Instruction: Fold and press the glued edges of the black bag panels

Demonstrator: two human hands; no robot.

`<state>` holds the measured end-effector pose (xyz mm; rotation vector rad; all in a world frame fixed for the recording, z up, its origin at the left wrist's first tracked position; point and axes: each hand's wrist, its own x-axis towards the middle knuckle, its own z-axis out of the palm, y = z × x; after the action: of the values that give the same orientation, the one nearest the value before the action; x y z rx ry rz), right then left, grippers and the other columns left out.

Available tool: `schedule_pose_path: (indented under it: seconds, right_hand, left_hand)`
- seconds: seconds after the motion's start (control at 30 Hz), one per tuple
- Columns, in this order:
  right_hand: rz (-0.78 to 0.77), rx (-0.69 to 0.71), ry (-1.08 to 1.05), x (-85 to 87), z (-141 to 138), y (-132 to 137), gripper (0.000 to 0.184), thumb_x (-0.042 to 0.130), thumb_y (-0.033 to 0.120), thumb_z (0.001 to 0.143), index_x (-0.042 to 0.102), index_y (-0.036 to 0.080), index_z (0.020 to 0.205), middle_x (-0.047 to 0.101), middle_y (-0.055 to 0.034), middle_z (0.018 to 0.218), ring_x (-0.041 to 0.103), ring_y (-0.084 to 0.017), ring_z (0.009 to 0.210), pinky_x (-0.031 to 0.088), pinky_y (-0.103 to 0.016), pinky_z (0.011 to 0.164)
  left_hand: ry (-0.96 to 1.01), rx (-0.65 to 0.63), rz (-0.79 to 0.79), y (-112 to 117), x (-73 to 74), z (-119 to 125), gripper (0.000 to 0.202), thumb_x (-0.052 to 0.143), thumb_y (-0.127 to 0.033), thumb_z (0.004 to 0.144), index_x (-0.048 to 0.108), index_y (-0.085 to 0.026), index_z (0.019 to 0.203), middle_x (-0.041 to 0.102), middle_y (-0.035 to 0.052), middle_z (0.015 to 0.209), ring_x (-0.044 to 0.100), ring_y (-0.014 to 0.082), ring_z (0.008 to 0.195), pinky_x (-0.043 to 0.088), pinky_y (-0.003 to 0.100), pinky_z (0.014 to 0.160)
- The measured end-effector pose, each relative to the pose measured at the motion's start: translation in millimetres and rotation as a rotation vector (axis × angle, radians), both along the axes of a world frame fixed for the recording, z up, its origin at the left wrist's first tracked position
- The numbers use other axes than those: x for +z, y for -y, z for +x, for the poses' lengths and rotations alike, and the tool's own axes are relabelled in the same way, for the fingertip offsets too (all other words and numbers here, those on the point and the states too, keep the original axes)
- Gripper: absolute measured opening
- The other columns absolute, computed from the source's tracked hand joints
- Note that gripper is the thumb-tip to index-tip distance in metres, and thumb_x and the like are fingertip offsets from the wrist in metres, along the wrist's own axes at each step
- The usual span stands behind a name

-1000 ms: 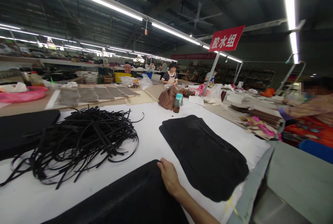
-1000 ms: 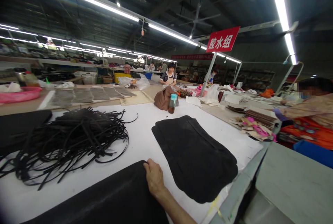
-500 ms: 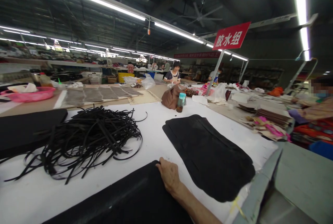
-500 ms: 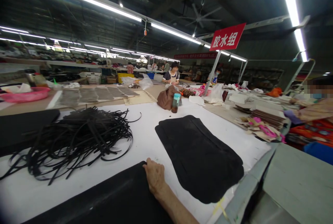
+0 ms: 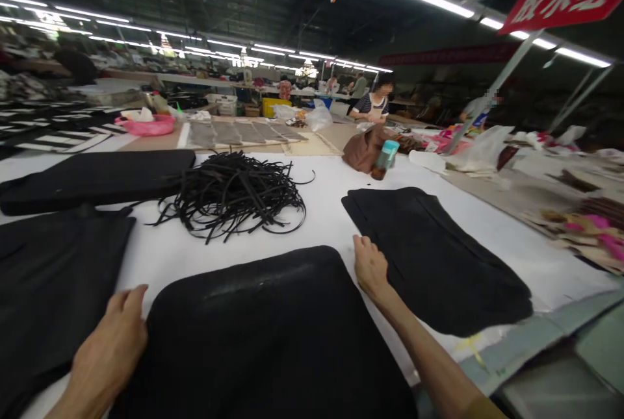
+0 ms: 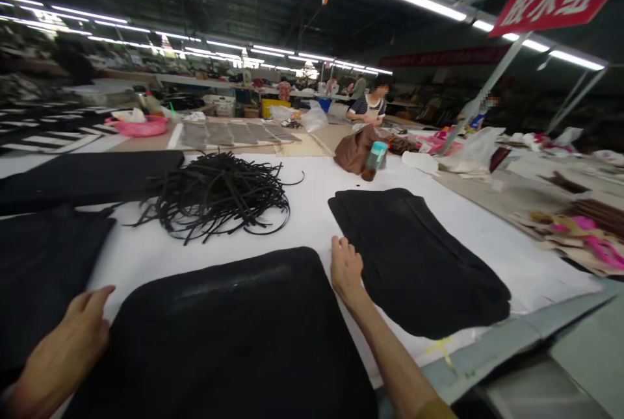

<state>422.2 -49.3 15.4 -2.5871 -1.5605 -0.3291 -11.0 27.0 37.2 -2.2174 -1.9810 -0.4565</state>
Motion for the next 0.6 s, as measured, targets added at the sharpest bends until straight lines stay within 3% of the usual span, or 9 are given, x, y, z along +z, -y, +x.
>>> schedule_pose_path:
  seconds: [0.07, 0.13, 0.2, 0.27, 0.3, 0.4, 0.47, 0.53, 0.6]
  right_hand:
    - [0.007, 0.051, 0.020, 8.1, -1, 17, 0.032, 0.030, 0.007, 0.088, 0.054, 0.014, 0.109, 0.055, -0.0165, 0.111, 0.051, -0.030, 0.099, 0.039, -0.042, 0.079]
    - [0.052, 0.173, 0.050, 14.9, -14, 36, 0.028, 0.035, 0.010, 0.089, 0.056, 0.015, 0.107, 0.055, -0.0150, 0.116, 0.049, -0.029, 0.105, 0.036, -0.044, 0.088]
    - [0.075, 0.365, 0.037, 18.3, -39, 56, 0.026, 0.038, 0.013, 0.090, 0.058, 0.015, 0.106, 0.056, -0.0134, 0.118, 0.049, -0.026, 0.107, 0.035, -0.042, 0.093]
    - [0.002, 0.608, -0.031, 17.0, -68, 73, 0.024, 0.044, 0.020, 0.090, 0.058, 0.019, 0.109, 0.055, -0.0102, 0.122, 0.049, -0.024, 0.111, 0.035, -0.040, 0.096]
    - [-0.059, 0.735, -0.068, 14.5, -81, 80, 0.027, 0.049, 0.028, 0.089, 0.056, 0.021, 0.114, 0.053, -0.0088, 0.126, 0.048, -0.025, 0.114, 0.035, -0.041, 0.098]
    - [-0.169, 1.044, -0.072, 0.8, -106, 99, 0.066, 0.055, 0.061, 0.076, 0.045, 0.021, 0.128, 0.048, -0.0106, 0.132, 0.048, -0.031, 0.116, 0.039, -0.045, 0.096]
    - [-0.116, 1.153, 0.062, -11.7, -110, 109, 0.065, 0.055, 0.060, 0.077, 0.046, 0.020, 0.128, 0.052, -0.0112, 0.127, 0.053, -0.030, 0.110, 0.045, -0.042, 0.088]
    - [0.014, 1.199, 0.237, -24.1, -109, 119, 0.046, 0.055, 0.045, 0.082, 0.052, 0.021, 0.121, 0.058, -0.0086, 0.120, 0.059, -0.027, 0.102, 0.047, -0.038, 0.081]
    - [0.142, 1.203, 0.351, -33.9, -107, 128, 0.034, 0.054, 0.031, 0.083, 0.056, 0.023, 0.116, 0.061, -0.0057, 0.115, 0.061, -0.025, 0.098, 0.047, -0.037, 0.080]
  left_hand:
    - [-0.084, -0.004, -0.036, 6, 3.9, -7, 0.035, 0.026, -0.018, 0.089, 0.052, -0.011, 0.112, 0.057, 0.0115, 0.116, 0.063, 0.0181, 0.078, 0.047, 0.025, 0.059]
    - [-0.059, -0.142, 0.037, 21, 4.1, -3, 0.035, 0.025, -0.023, 0.091, 0.050, -0.014, 0.115, 0.058, 0.0088, 0.115, 0.062, 0.0203, 0.090, 0.050, 0.029, 0.073]
    - [0.020, -0.438, 0.120, 43, -2.9, 13, 0.034, 0.031, -0.033, 0.092, 0.047, -0.018, 0.119, 0.062, 0.0048, 0.113, 0.060, 0.0180, 0.097, 0.048, 0.028, 0.083]
    - [-0.004, -0.723, 0.114, 67, -16.0, 32, 0.043, 0.040, -0.042, 0.089, 0.040, -0.023, 0.128, 0.056, 0.0029, 0.123, 0.054, 0.0170, 0.109, 0.045, 0.026, 0.091]
    - [-0.049, -0.823, 0.093, 77, -23.8, 40, 0.054, 0.044, -0.050, 0.086, 0.035, -0.022, 0.132, 0.051, 0.0046, 0.129, 0.051, 0.0190, 0.114, 0.043, 0.028, 0.094]
    - [-0.170, -0.948, 0.080, 102, -47.1, 53, 0.081, 0.048, -0.065, 0.076, 0.026, -0.017, 0.138, 0.040, 0.0118, 0.137, 0.041, 0.0274, 0.123, 0.036, 0.037, 0.100]
    - [-0.223, -0.954, 0.175, 114, -59.1, 51, 0.070, 0.049, -0.054, 0.081, 0.029, -0.018, 0.137, 0.044, 0.0112, 0.134, 0.040, 0.0274, 0.123, 0.028, 0.038, 0.105]
    - [-0.268, -0.949, 0.261, 124, -66.4, 46, 0.053, 0.049, -0.031, 0.085, 0.034, -0.021, 0.134, 0.049, 0.0080, 0.131, 0.043, 0.0245, 0.121, 0.019, 0.038, 0.108]
    - [-0.292, -0.950, 0.265, 133, -69.0, 42, 0.051, 0.049, -0.017, 0.083, 0.037, -0.021, 0.132, 0.050, 0.0074, 0.129, 0.043, 0.0236, 0.120, 0.015, 0.039, 0.110]
